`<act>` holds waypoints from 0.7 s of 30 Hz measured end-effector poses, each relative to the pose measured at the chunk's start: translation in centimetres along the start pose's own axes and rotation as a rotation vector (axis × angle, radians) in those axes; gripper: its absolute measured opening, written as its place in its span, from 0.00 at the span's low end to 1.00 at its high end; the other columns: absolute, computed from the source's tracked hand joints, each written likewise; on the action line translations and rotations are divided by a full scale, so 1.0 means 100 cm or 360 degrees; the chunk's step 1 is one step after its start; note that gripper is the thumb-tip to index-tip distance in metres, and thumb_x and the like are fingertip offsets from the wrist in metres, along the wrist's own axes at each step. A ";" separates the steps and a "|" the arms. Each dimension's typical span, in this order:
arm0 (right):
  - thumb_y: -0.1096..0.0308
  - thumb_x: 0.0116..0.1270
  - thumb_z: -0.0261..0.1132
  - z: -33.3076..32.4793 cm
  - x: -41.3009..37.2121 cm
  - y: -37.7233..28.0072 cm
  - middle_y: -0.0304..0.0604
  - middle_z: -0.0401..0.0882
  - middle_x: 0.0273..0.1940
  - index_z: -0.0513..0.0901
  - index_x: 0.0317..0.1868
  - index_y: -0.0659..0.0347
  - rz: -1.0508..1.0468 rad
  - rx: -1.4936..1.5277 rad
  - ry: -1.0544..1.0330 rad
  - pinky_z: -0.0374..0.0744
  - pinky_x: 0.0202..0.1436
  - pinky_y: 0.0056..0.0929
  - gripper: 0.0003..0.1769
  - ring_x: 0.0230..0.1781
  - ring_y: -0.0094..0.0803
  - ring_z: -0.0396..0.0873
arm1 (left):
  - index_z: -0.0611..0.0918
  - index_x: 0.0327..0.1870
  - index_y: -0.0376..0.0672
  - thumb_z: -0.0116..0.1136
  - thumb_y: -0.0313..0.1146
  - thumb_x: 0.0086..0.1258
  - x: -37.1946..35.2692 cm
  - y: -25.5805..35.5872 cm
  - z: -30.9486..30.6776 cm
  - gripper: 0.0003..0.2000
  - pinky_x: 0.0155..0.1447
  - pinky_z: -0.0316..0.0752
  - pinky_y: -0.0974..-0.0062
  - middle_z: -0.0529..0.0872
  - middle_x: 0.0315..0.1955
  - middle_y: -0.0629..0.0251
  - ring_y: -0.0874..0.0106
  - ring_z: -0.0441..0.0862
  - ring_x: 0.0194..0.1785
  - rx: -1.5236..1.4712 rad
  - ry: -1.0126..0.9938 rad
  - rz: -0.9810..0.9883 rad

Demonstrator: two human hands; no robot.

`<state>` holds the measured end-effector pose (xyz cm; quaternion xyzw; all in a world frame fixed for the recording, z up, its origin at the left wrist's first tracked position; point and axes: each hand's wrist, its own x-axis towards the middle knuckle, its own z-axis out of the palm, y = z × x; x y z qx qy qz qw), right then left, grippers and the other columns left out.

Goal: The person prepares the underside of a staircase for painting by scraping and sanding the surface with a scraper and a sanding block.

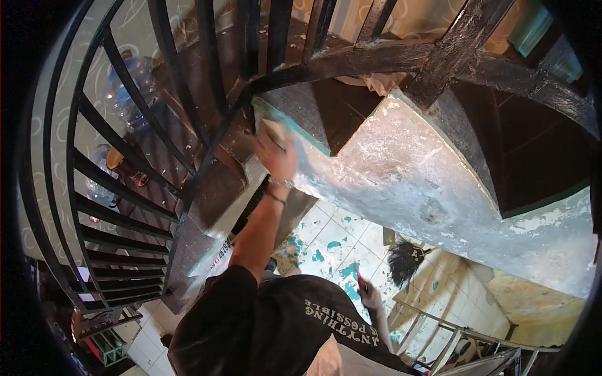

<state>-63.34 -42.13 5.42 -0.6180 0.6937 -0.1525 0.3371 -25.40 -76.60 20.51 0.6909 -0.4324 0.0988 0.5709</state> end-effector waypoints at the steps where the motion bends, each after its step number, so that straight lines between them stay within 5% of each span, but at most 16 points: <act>1: 0.63 0.68 0.66 0.029 -0.025 0.067 0.58 0.85 0.38 0.78 0.61 0.59 0.0483 0.0124 -0.0123 0.80 0.39 0.41 0.23 0.37 0.49 0.86 | 0.69 0.67 0.31 0.64 0.37 0.69 -0.022 0.007 -0.007 0.30 0.64 0.70 0.55 0.77 0.58 0.44 0.49 0.77 0.56 0.0006 0.0012 0.0003; 3: 0.55 0.67 0.66 0.047 -0.083 0.092 0.54 0.88 0.40 0.82 0.56 0.59 0.0444 -0.0224 0.0012 0.79 0.34 0.41 0.23 0.34 0.45 0.85 | 0.69 0.67 0.31 0.65 0.43 0.67 -0.058 0.014 -0.017 0.33 0.64 0.68 0.48 0.76 0.58 0.39 0.41 0.74 0.57 -0.0464 -0.0055 0.0541; 4: 0.61 0.66 0.64 0.070 -0.106 0.118 0.49 0.82 0.25 0.82 0.44 0.67 0.0404 0.0159 -0.0009 0.77 0.27 0.36 0.16 0.24 0.32 0.82 | 0.69 0.67 0.31 0.65 0.43 0.67 -0.056 0.010 -0.011 0.33 0.64 0.68 0.48 0.76 0.58 0.39 0.41 0.74 0.57 -0.0457 -0.0047 0.0547; 6: 0.61 0.66 0.64 0.068 -0.109 0.126 0.49 0.81 0.25 0.82 0.44 0.68 0.0448 0.0182 -0.0004 0.77 0.27 0.35 0.16 0.24 0.32 0.82 | 0.69 0.68 0.31 0.66 0.46 0.65 -0.045 -0.004 0.000 0.35 0.63 0.66 0.45 0.75 0.58 0.38 0.41 0.73 0.58 -0.0113 0.0063 0.0549; 7: 0.61 0.66 0.64 0.064 -0.108 0.132 0.48 0.81 0.25 0.82 0.44 0.68 0.0494 0.0199 0.0014 0.77 0.26 0.35 0.16 0.23 0.32 0.81 | 0.67 0.69 0.30 0.64 0.44 0.67 -0.022 -0.006 0.004 0.35 0.64 0.65 0.46 0.74 0.57 0.38 0.42 0.72 0.58 -0.0297 -0.0088 0.0150; 10: 0.62 0.66 0.64 0.058 -0.112 0.147 0.47 0.81 0.25 0.82 0.44 0.68 0.0642 0.0275 0.0073 0.76 0.25 0.34 0.16 0.22 0.31 0.80 | 0.67 0.68 0.30 0.62 0.45 0.68 0.040 0.001 0.004 0.34 0.64 0.65 0.47 0.74 0.55 0.40 0.44 0.71 0.57 -0.0479 0.0188 -0.0030; 15: 0.62 0.65 0.63 0.057 -0.119 0.165 0.46 0.80 0.24 0.82 0.43 0.68 0.0887 0.0415 0.0137 0.75 0.24 0.33 0.15 0.20 0.31 0.79 | 0.66 0.70 0.28 0.62 0.45 0.68 -0.069 0.052 -0.011 0.36 0.63 0.66 0.49 0.74 0.54 0.40 0.45 0.71 0.55 -0.0298 0.0081 0.0522; 19: 0.63 0.65 0.63 0.027 -0.123 0.190 0.45 0.80 0.24 0.82 0.42 0.68 0.1058 0.0456 0.0212 0.74 0.22 0.32 0.15 0.19 0.30 0.77 | 0.68 0.68 0.29 0.60 0.41 0.71 -0.063 0.036 -0.007 0.30 0.61 0.69 0.52 0.75 0.54 0.39 0.45 0.73 0.53 -0.0230 0.0108 0.0481; 21: 0.64 0.64 0.63 -0.011 -0.118 0.161 0.41 0.78 0.23 0.81 0.40 0.68 0.1124 0.0745 0.0227 0.72 0.21 0.31 0.13 0.17 0.29 0.74 | 0.70 0.65 0.29 0.58 0.38 0.73 -0.012 0.030 0.002 0.26 0.59 0.70 0.55 0.75 0.53 0.39 0.46 0.74 0.51 -0.0198 0.0305 0.0097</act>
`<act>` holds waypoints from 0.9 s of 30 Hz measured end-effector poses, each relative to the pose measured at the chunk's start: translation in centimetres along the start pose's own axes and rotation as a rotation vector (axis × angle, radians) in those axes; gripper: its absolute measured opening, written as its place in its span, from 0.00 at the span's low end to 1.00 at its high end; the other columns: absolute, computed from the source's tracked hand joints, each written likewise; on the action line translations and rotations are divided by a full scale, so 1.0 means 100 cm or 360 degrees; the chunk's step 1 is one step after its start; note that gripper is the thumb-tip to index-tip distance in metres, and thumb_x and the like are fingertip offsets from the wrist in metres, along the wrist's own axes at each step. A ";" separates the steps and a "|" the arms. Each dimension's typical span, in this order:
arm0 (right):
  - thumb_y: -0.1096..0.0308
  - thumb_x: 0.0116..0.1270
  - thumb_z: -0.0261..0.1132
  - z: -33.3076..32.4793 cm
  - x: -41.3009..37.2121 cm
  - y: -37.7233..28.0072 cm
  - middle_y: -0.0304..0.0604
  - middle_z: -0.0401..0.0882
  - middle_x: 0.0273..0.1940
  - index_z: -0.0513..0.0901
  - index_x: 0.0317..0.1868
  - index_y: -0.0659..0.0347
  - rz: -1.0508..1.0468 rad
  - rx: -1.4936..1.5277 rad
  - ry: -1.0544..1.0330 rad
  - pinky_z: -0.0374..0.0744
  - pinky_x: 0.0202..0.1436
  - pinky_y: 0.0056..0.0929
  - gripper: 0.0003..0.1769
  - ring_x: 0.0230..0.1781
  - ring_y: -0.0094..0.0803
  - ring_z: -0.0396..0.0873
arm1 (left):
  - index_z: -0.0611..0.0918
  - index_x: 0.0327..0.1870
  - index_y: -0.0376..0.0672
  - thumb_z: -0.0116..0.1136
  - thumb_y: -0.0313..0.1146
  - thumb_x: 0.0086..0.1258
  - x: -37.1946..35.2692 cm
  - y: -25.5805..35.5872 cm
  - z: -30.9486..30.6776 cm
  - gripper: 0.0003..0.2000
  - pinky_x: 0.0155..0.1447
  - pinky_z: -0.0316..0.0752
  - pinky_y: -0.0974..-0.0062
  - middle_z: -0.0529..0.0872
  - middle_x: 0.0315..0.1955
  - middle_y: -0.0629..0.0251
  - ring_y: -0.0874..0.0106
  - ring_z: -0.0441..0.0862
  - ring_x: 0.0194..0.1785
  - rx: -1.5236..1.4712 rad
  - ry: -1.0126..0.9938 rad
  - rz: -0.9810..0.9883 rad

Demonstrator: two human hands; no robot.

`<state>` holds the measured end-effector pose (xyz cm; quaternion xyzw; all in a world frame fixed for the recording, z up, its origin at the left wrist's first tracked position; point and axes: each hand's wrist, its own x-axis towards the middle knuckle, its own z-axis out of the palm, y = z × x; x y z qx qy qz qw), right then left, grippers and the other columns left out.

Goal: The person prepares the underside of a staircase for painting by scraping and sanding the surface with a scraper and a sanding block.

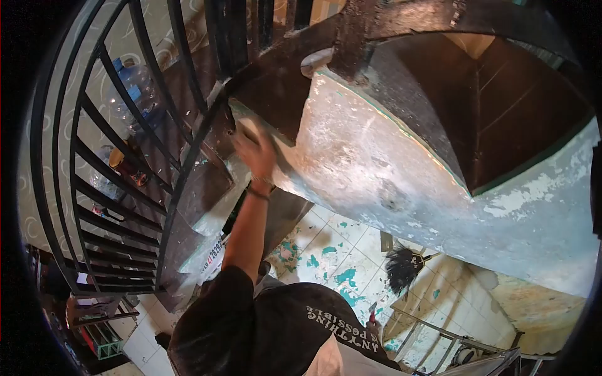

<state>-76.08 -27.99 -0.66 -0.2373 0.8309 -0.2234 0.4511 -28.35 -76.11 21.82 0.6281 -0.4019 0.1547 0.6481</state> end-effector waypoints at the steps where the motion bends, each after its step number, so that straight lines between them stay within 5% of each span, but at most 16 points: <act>1: 0.65 0.62 0.62 -0.001 0.020 0.012 0.41 0.78 0.23 0.80 0.39 0.68 -0.0225 0.0067 0.0064 0.71 0.20 0.31 0.13 0.17 0.29 0.74 | 0.70 0.65 0.29 0.58 0.38 0.73 0.002 0.008 -0.003 0.26 0.59 0.70 0.55 0.75 0.53 0.39 0.46 0.74 0.51 0.0001 0.0006 0.0009; 3: 0.65 0.61 0.61 -0.012 0.029 0.002 0.42 0.78 0.23 0.81 0.41 0.68 -0.0136 0.0114 0.0098 0.72 0.20 0.31 0.14 0.17 0.29 0.74 | 0.70 0.62 0.27 0.56 0.36 0.74 0.003 0.024 -0.004 0.23 0.59 0.70 0.55 0.75 0.53 0.39 0.46 0.74 0.53 0.0066 0.0052 -0.0053; 4: 0.64 0.61 0.62 -0.014 0.030 0.001 0.42 0.78 0.23 0.82 0.43 0.68 -0.0127 0.0135 0.0112 0.73 0.20 0.34 0.16 0.17 0.30 0.74 | 0.71 0.62 0.28 0.59 0.39 0.72 -0.020 0.035 -0.011 0.25 0.61 0.68 0.53 0.75 0.54 0.39 0.45 0.73 0.56 -0.0025 -0.0203 -0.0112; 6: 0.64 0.61 0.62 -0.014 0.047 0.017 0.43 0.79 0.23 0.82 0.44 0.67 -0.0121 0.0041 0.0097 0.73 0.20 0.35 0.16 0.17 0.31 0.75 | 0.71 0.63 0.30 0.62 0.41 0.70 -0.077 0.076 -0.032 0.28 0.62 0.66 0.49 0.75 0.54 0.40 0.46 0.73 0.57 -0.0344 -0.0151 0.0417; 9: 0.65 0.61 0.64 -0.018 0.060 0.036 0.44 0.79 0.22 0.83 0.45 0.67 -0.0033 -0.0245 0.0088 0.75 0.18 0.35 0.16 0.16 0.33 0.77 | 0.70 0.65 0.29 0.59 0.41 0.72 -0.099 0.096 -0.050 0.28 0.58 0.67 0.50 0.76 0.51 0.43 0.48 0.72 0.53 -0.0156 -0.0249 0.0459; 10: 0.64 0.60 0.65 -0.023 0.058 0.039 0.44 0.82 0.26 0.84 0.47 0.66 0.0035 -0.0277 0.0027 0.76 0.26 0.35 0.17 0.22 0.33 0.79 | 0.70 0.65 0.29 0.59 0.41 0.72 -0.083 0.083 -0.046 0.28 0.58 0.67 0.50 0.76 0.51 0.43 0.48 0.72 0.53 -0.0143 -0.0246 0.0451; 12: 0.63 0.60 0.67 -0.028 0.040 0.013 0.44 0.84 0.29 0.85 0.48 0.66 0.0096 -0.0375 -0.0012 0.78 0.34 0.37 0.19 0.30 0.34 0.81 | 0.68 0.66 0.26 0.54 0.36 0.75 -0.033 0.058 -0.024 0.25 0.56 0.67 0.52 0.75 0.51 0.41 0.47 0.72 0.51 -0.0069 -0.0234 -0.0361; 13: 0.63 0.60 0.67 -0.028 0.040 0.021 0.44 0.84 0.29 0.85 0.48 0.66 0.0082 -0.0360 -0.0017 0.78 0.34 0.37 0.19 0.30 0.34 0.81 | 0.68 0.66 0.26 0.54 0.36 0.75 -0.033 0.062 -0.025 0.25 0.56 0.67 0.52 0.75 0.51 0.41 0.47 0.72 0.51 -0.0077 -0.0224 -0.0343; 15: 0.65 0.61 0.66 -0.027 0.046 0.031 0.45 0.80 0.23 0.83 0.47 0.66 -0.0041 -0.0113 0.0015 0.75 0.17 0.34 0.16 0.16 0.32 0.77 | 0.67 0.66 0.25 0.51 0.31 0.76 -0.043 0.078 -0.025 0.23 0.55 0.68 0.55 0.74 0.50 0.41 0.47 0.72 0.49 -0.0025 -0.0055 0.0213; 17: 0.63 0.60 0.66 -0.018 0.046 0.044 0.51 0.82 0.26 0.84 0.44 0.68 -0.0135 -0.0216 0.0065 0.77 0.22 0.39 0.17 0.19 0.38 0.80 | 0.68 0.66 0.25 0.61 0.45 0.67 -0.101 0.106 -0.037 0.35 0.59 0.67 0.47 0.73 0.53 0.37 0.43 0.71 0.54 -0.0238 -0.0135 0.0316; 20: 0.61 0.57 0.65 0.002 0.100 0.132 0.59 0.84 0.29 0.83 0.37 0.72 -0.0447 -0.0563 0.0112 0.78 0.36 0.46 0.18 0.30 0.52 0.84 | 0.67 0.67 0.26 0.61 0.49 0.66 -0.138 0.113 -0.047 0.38 0.62 0.66 0.47 0.73 0.54 0.37 0.42 0.70 0.56 -0.0225 -0.0270 0.0527; 22: 0.62 0.58 0.65 0.003 0.093 0.113 0.56 0.83 0.27 0.83 0.38 0.71 -0.0348 -0.0533 0.0124 0.78 0.32 0.44 0.17 0.26 0.48 0.83 | 0.66 0.68 0.26 0.60 0.50 0.67 -0.114 0.095 -0.033 0.38 0.63 0.65 0.46 0.71 0.56 0.36 0.43 0.69 0.57 -0.0194 -0.0130 0.0541; 23: 0.63 0.59 0.66 0.004 0.088 0.097 0.52 0.83 0.25 0.83 0.39 0.70 -0.0251 -0.0506 0.0132 0.78 0.28 0.42 0.16 0.23 0.45 0.82 | 0.64 0.68 0.25 0.58 0.49 0.69 -0.067 0.098 -0.029 0.37 0.61 0.64 0.45 0.71 0.56 0.35 0.41 0.68 0.57 -0.0257 -0.0176 0.0255; 24: 0.64 0.61 0.65 -0.004 0.066 0.062 0.44 0.79 0.22 0.82 0.40 0.67 0.0033 0.0010 -0.0080 0.75 0.20 0.36 0.14 0.17 0.35 0.77 | 0.63 0.69 0.24 0.57 0.48 0.72 -0.034 0.107 -0.033 0.36 0.60 0.63 0.44 0.70 0.55 0.35 0.39 0.68 0.57 -0.0317 -0.0218 -0.0026; 25: 0.66 0.62 0.64 -0.004 0.069 0.056 0.38 0.76 0.20 0.81 0.43 0.65 -0.0014 0.0006 -0.0071 0.71 0.15 0.30 0.12 0.13 0.28 0.73 | 0.63 0.69 0.24 0.57 0.48 0.72 -0.036 0.109 -0.035 0.36 0.60 0.63 0.44 0.70 0.55 0.35 0.39 0.68 0.57 -0.0317 -0.0226 -0.0016; 27: 0.63 0.61 0.65 -0.005 0.067 0.044 0.46 0.83 0.28 0.83 0.48 0.69 -0.0004 0.0008 -0.0076 0.78 0.31 0.37 0.19 0.27 0.33 0.81 | 0.63 0.69 0.24 0.55 0.47 0.73 -0.037 0.115 -0.026 0.35 0.59 0.64 0.45 0.71 0.54 0.35 0.38 0.68 0.55 -0.0176 -0.0052 0.0306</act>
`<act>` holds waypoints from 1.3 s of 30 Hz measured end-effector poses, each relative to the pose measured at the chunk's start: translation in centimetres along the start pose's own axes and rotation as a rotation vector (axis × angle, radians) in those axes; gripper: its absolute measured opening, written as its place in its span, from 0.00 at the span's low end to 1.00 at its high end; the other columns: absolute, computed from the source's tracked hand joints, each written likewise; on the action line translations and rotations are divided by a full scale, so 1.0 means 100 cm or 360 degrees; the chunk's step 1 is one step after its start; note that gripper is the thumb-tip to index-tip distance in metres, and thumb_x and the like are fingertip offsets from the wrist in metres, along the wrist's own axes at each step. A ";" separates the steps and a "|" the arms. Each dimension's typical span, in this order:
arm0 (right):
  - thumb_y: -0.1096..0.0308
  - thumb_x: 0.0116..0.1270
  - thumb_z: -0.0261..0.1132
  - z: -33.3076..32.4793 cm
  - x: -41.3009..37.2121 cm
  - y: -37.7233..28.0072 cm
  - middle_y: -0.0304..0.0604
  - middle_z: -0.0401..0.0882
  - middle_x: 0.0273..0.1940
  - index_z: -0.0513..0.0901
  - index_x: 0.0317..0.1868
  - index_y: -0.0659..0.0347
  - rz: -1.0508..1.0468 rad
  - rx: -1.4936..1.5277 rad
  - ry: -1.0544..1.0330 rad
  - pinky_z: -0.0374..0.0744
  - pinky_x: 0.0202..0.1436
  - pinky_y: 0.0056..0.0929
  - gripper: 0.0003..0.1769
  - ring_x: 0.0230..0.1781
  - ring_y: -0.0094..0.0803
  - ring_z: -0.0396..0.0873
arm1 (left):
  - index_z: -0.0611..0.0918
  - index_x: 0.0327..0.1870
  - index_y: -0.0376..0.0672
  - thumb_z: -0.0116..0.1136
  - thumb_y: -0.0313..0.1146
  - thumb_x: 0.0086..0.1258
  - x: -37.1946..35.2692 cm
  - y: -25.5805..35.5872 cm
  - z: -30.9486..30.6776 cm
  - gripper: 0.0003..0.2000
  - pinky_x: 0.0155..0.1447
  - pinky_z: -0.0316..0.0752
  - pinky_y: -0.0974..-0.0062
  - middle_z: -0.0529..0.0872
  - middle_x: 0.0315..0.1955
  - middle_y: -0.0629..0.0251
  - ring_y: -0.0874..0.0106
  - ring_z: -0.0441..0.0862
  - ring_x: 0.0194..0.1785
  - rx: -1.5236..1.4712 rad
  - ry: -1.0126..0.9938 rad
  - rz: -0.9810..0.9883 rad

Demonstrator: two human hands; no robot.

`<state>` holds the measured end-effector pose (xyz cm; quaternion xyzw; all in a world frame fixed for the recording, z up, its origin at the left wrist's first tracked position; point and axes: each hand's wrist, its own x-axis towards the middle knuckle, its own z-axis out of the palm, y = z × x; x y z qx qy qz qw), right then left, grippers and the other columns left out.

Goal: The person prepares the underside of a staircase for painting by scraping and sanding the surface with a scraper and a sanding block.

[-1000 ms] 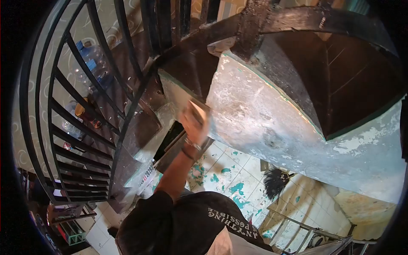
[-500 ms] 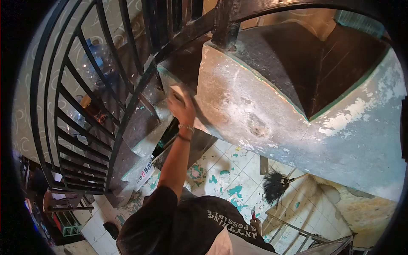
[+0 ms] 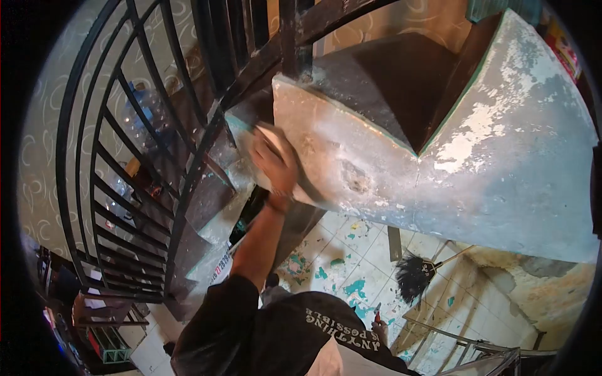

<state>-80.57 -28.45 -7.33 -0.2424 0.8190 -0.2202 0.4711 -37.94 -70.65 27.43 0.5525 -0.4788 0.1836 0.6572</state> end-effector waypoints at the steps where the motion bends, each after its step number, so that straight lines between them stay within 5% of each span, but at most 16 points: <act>1: 0.63 0.61 0.65 0.004 0.005 -0.007 0.46 0.83 0.28 0.83 0.48 0.69 -0.0011 0.0022 0.0000 0.78 0.31 0.37 0.19 0.27 0.33 0.81 | 0.63 0.70 0.26 0.53 0.47 0.73 -0.029 0.018 -0.003 0.35 0.61 0.64 0.46 0.72 0.55 0.36 0.40 0.69 0.57 -0.0064 -0.0099 0.0088; 3: 0.66 0.60 0.65 0.009 0.000 -0.004 0.41 0.77 0.21 0.80 0.44 0.68 -0.0024 0.0071 -0.0051 0.73 0.16 0.32 0.15 0.13 0.30 0.74 | 0.64 0.72 0.29 0.57 0.50 0.70 -0.085 0.062 -0.015 0.38 0.65 0.63 0.52 0.72 0.58 0.39 0.46 0.71 0.59 -0.0263 -0.0141 0.0495; 6: 0.64 0.59 0.66 0.012 0.007 0.000 0.43 0.78 0.22 0.81 0.47 0.66 -0.0199 -0.0179 -0.0061 0.75 0.17 0.34 0.18 0.16 0.31 0.76 | 0.66 0.71 0.30 0.56 0.47 0.72 -0.069 0.054 -0.022 0.34 0.66 0.64 0.53 0.73 0.59 0.39 0.46 0.71 0.60 -0.0346 -0.0283 0.0706; 7: 0.64 0.60 0.66 0.015 0.013 0.003 0.43 0.78 0.22 0.81 0.47 0.66 -0.0122 -0.0070 -0.0043 0.75 0.17 0.34 0.17 0.16 0.31 0.76 | 0.67 0.69 0.29 0.55 0.43 0.75 -0.079 0.000 0.002 0.30 0.64 0.65 0.52 0.74 0.56 0.39 0.47 0.71 0.59 0.0014 -0.0150 0.0532; 9: 0.65 0.61 0.65 0.022 0.019 0.004 0.41 0.78 0.22 0.82 0.46 0.64 -0.0076 0.0074 0.0063 0.74 0.17 0.34 0.15 0.15 0.29 0.74 | 0.67 0.68 0.28 0.54 0.38 0.76 -0.012 -0.006 -0.005 0.27 0.61 0.66 0.51 0.73 0.55 0.40 0.47 0.71 0.58 0.0047 -0.0092 0.0044; 12: 0.65 0.62 0.66 0.024 0.016 0.014 0.41 0.79 0.24 0.81 0.49 0.65 0.0026 0.0282 0.0025 0.74 0.20 0.31 0.17 0.17 0.28 0.76 | 0.67 0.68 0.27 0.56 0.42 0.74 -0.025 0.006 0.000 0.30 0.59 0.66 0.48 0.73 0.54 0.41 0.47 0.71 0.56 0.0088 0.0011 -0.0071; 14: 0.65 0.61 0.67 0.030 0.019 0.025 0.42 0.80 0.25 0.81 0.49 0.65 0.0050 0.0160 0.0000 0.75 0.22 0.32 0.17 0.19 0.29 0.78 | 0.66 0.68 0.27 0.57 0.48 0.72 -0.074 0.040 -0.011 0.34 0.61 0.65 0.47 0.72 0.55 0.40 0.47 0.71 0.55 -0.0100 -0.0096 -0.0033; 16: 0.65 0.60 0.67 0.025 0.004 0.022 0.45 0.82 0.28 0.82 0.49 0.67 0.0114 -0.0179 -0.0049 0.78 0.29 0.35 0.19 0.25 0.32 0.81 | 0.64 0.70 0.25 0.54 0.55 0.71 -0.108 0.058 -0.025 0.40 0.66 0.62 0.45 0.69 0.61 0.35 0.46 0.67 0.62 -0.0175 -0.0321 0.0358; 19: 0.63 0.62 0.66 0.022 0.016 0.036 0.46 0.84 0.29 0.83 0.51 0.68 -0.0004 -0.0345 -0.0115 0.78 0.33 0.36 0.21 0.28 0.34 0.82 | 0.62 0.71 0.24 0.54 0.55 0.71 -0.082 -0.002 -0.011 0.41 0.68 0.60 0.45 0.67 0.62 0.35 0.43 0.64 0.64 -0.0030 -0.0308 0.0350; 21: 0.63 0.62 0.66 0.015 0.000 0.017 0.47 0.84 0.30 0.83 0.51 0.69 0.0075 -0.0221 -0.0105 0.78 0.33 0.36 0.21 0.28 0.34 0.82 | 0.60 0.73 0.27 0.52 0.52 0.75 -0.064 -0.050 0.004 0.38 0.68 0.59 0.47 0.68 0.61 0.36 0.44 0.65 0.62 0.0121 -0.0171 -0.0208; 24: 0.63 0.61 0.67 0.006 -0.012 -0.019 0.47 0.84 0.30 0.83 0.51 0.69 0.0127 -0.0132 -0.0079 0.78 0.33 0.36 0.21 0.28 0.34 0.82 | 0.60 0.73 0.27 0.53 0.47 0.75 -0.078 -0.020 -0.003 0.36 0.67 0.60 0.48 0.68 0.62 0.36 0.45 0.65 0.63 0.0073 -0.0191 -0.0286; 28: 0.63 0.62 0.68 -0.006 -0.005 -0.022 0.48 0.86 0.31 0.83 0.52 0.69 0.0069 -0.0430 -0.0169 0.80 0.33 0.35 0.21 0.29 0.33 0.84 | 0.61 0.71 0.24 0.55 0.50 0.71 -0.135 0.025 -0.027 0.39 0.68 0.58 0.48 0.69 0.60 0.36 0.41 0.65 0.62 -0.0081 -0.0370 0.0092; 30: 0.65 0.62 0.67 -0.007 0.010 -0.029 0.45 0.83 0.28 0.82 0.50 0.69 0.0021 -0.0472 -0.0212 0.79 0.28 0.33 0.19 0.24 0.31 0.81 | 0.62 0.71 0.25 0.57 0.51 0.70 -0.122 -0.024 -0.008 0.39 0.68 0.59 0.49 0.69 0.60 0.36 0.42 0.66 0.62 0.0059 -0.0294 0.0032; 32: 0.66 0.63 0.66 -0.008 0.033 -0.020 0.42 0.80 0.25 0.81 0.48 0.67 0.0028 -0.0381 -0.0215 0.76 0.22 0.30 0.16 0.19 0.27 0.77 | 0.62 0.71 0.25 0.57 0.48 0.71 -0.093 -0.067 -0.005 0.38 0.68 0.60 0.50 0.69 0.63 0.35 0.43 0.66 0.64 -0.0006 -0.0327 -0.0871; 36: 0.64 0.62 0.65 -0.004 0.040 -0.074 0.42 0.79 0.23 0.82 0.50 0.65 -0.0006 -0.0321 -0.0190 0.76 0.18 0.33 0.18 0.15 0.30 0.77 | 0.60 0.72 0.25 0.54 0.45 0.73 -0.124 -0.093 0.002 0.36 0.66 0.62 0.51 0.69 0.63 0.36 0.44 0.67 0.64 0.0407 -0.0370 -0.0460; 39: 0.64 0.62 0.65 -0.002 0.039 -0.101 0.43 0.81 0.24 0.83 0.49 0.64 -0.0007 -0.0595 -0.0215 0.77 0.20 0.34 0.18 0.17 0.31 0.78 | 0.62 0.70 0.23 0.52 0.42 0.73 -0.143 -0.036 -0.027 0.33 0.64 0.63 0.47 0.70 0.60 0.35 0.42 0.69 0.60 -0.0111 -0.0379 -0.0332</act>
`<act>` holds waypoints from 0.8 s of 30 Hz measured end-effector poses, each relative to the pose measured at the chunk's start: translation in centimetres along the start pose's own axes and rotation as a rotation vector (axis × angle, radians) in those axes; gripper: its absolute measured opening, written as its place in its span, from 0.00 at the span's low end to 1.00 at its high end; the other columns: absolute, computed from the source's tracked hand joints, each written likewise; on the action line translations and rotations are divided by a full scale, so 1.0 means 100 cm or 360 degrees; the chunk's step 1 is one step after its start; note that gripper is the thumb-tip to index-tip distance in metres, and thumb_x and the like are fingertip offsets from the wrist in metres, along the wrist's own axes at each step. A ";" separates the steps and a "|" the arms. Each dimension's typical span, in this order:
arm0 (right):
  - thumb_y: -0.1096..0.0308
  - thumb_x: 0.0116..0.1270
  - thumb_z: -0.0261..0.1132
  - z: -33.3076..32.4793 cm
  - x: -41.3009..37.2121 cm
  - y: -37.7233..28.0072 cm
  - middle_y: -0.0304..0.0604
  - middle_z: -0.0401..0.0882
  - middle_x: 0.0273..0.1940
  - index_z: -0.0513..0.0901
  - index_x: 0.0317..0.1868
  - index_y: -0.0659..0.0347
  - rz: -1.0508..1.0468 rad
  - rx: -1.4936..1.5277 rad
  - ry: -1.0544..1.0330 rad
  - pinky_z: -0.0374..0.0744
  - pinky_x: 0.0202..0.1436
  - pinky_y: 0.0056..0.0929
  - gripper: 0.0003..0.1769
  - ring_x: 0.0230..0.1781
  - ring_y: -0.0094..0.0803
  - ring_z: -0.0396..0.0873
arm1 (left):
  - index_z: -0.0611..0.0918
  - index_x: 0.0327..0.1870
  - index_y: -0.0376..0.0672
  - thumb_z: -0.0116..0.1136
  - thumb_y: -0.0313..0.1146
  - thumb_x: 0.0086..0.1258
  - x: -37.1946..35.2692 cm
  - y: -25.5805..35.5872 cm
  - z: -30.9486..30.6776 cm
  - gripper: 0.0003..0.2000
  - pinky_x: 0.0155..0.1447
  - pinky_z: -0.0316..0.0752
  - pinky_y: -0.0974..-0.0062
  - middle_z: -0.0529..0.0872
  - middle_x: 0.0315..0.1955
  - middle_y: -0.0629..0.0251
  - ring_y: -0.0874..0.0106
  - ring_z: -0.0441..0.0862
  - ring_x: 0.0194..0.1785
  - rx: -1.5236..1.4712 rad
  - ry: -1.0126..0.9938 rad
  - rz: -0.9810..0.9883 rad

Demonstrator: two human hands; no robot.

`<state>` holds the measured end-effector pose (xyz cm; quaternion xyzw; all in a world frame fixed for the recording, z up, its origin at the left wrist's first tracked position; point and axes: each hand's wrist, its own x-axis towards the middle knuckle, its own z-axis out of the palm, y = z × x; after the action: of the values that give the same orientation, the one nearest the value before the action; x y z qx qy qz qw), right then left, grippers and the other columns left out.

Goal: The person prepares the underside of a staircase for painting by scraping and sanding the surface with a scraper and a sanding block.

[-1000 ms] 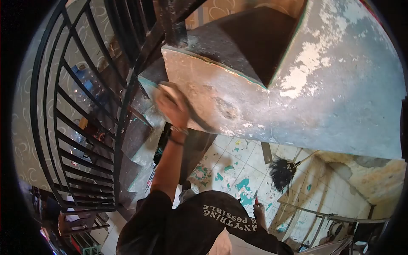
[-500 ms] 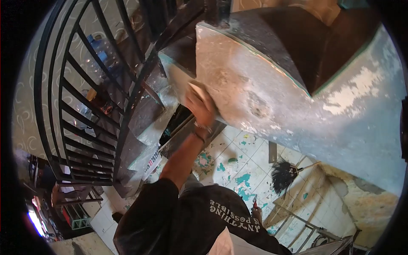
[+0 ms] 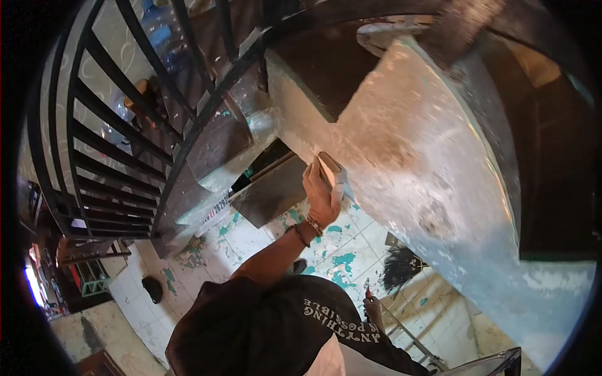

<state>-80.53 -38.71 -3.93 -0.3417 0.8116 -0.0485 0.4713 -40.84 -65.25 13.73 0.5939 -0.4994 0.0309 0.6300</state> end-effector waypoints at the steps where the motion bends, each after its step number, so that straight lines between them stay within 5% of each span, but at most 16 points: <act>1: 0.64 0.62 0.66 0.001 0.027 0.019 0.43 0.81 0.24 0.83 0.49 0.65 -0.0119 -0.0122 -0.0006 0.77 0.21 0.36 0.17 0.17 0.33 0.78 | 0.62 0.70 0.23 0.52 0.42 0.73 0.006 -0.019 0.006 0.33 0.64 0.63 0.47 0.70 0.60 0.35 0.42 0.69 0.60 0.0003 0.0021 -0.0028; 3: 0.64 0.62 0.66 -0.009 0.052 0.018 0.45 0.81 0.24 0.82 0.49 0.65 -0.0415 -0.0234 -0.0069 0.76 0.21 0.37 0.17 0.18 0.34 0.79 | 0.63 0.70 0.26 0.52 0.34 0.73 0.029 -0.082 0.016 0.29 0.63 0.66 0.47 0.70 0.62 0.33 0.41 0.70 0.58 0.0255 0.0023 -0.0193; 4: 0.64 0.62 0.65 -0.013 0.051 0.000 0.44 0.80 0.24 0.82 0.48 0.66 -0.0366 -0.0220 -0.0087 0.76 0.21 0.37 0.17 0.18 0.33 0.78 | 0.63 0.72 0.30 0.50 0.28 0.73 0.045 -0.103 0.014 0.27 0.60 0.68 0.48 0.71 0.61 0.33 0.41 0.71 0.56 0.0777 -0.0014 -0.0016; 7: 0.65 0.62 0.65 -0.022 0.033 -0.063 0.41 0.77 0.23 0.81 0.46 0.67 -0.0207 -0.0107 -0.0067 0.73 0.19 0.33 0.16 0.17 0.29 0.75 | 0.63 0.73 0.32 0.47 0.25 0.74 0.040 -0.158 0.028 0.26 0.59 0.70 0.48 0.70 0.62 0.33 0.41 0.71 0.56 0.0898 0.0005 -0.0170; 9: 0.66 0.63 0.64 -0.022 0.030 -0.082 0.38 0.75 0.22 0.81 0.44 0.67 -0.0170 0.0116 -0.0050 0.70 0.18 0.29 0.13 0.15 0.26 0.71 | 0.63 0.73 0.31 0.47 0.33 0.77 0.021 -0.129 0.019 0.26 0.61 0.68 0.49 0.69 0.64 0.32 0.41 0.71 0.58 0.0899 -0.0015 -0.0060; 11: 0.66 0.63 0.64 -0.017 0.027 -0.092 0.37 0.75 0.22 0.81 0.44 0.66 -0.0297 0.0107 -0.0029 0.70 0.19 0.28 0.13 0.15 0.25 0.69 | 0.62 0.73 0.31 0.45 0.39 0.80 0.017 -0.075 0.006 0.27 0.64 0.66 0.48 0.67 0.66 0.32 0.41 0.71 0.58 0.0183 -0.0005 -0.0384; 13: 0.65 0.63 0.65 -0.014 0.022 -0.105 0.38 0.76 0.23 0.81 0.46 0.66 -0.0255 0.0028 -0.0161 0.72 0.22 0.29 0.15 0.18 0.25 0.72 | 0.62 0.73 0.30 0.43 0.47 0.81 0.022 -0.102 0.005 0.30 0.65 0.65 0.48 0.70 0.64 0.32 0.40 0.72 0.58 0.0202 -0.0036 -0.0349; 16: 0.63 0.61 0.68 -0.009 0.042 -0.082 0.43 0.82 0.27 0.83 0.48 0.64 -0.0473 -0.0361 -0.0008 0.76 0.27 0.33 0.18 0.23 0.29 0.79 | 0.68 0.69 0.29 0.46 0.52 0.78 0.058 -0.169 0.022 0.32 0.66 0.64 0.51 0.75 0.58 0.33 0.40 0.71 0.60 0.0231 -0.0052 -0.1091; 19: 0.61 0.61 0.69 -0.013 0.023 -0.105 0.44 0.83 0.28 0.84 0.49 0.65 -0.0507 -0.0456 -0.0003 0.78 0.30 0.34 0.20 0.25 0.31 0.80 | 0.71 0.66 0.29 0.47 0.50 0.77 0.054 -0.208 0.036 0.30 0.66 0.64 0.50 0.76 0.57 0.34 0.40 0.71 0.60 0.0281 0.0011 -0.1387; 22: 0.61 0.61 0.68 -0.020 0.028 -0.108 0.44 0.83 0.28 0.84 0.48 0.66 -0.0585 -0.0417 -0.0078 0.77 0.29 0.34 0.20 0.24 0.31 0.80 | 0.72 0.65 0.28 0.47 0.51 0.77 0.081 -0.126 0.013 0.31 0.66 0.65 0.50 0.76 0.58 0.34 0.41 0.71 0.60 0.0048 0.0159 -0.0908; 24: 0.61 0.61 0.68 -0.025 0.032 -0.110 0.44 0.83 0.28 0.84 0.48 0.66 -0.0673 -0.0409 -0.0110 0.77 0.29 0.33 0.19 0.24 0.30 0.80 | 0.72 0.65 0.27 0.46 0.52 0.77 0.078 -0.136 0.014 0.31 0.66 0.65 0.51 0.76 0.58 0.34 0.42 0.72 0.61 0.0087 0.0166 -0.0932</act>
<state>-78.01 -49.61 -0.51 -0.5623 0.7050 -0.0307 0.4310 -29.19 -74.69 8.86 0.7271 -0.2728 -0.1081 0.6207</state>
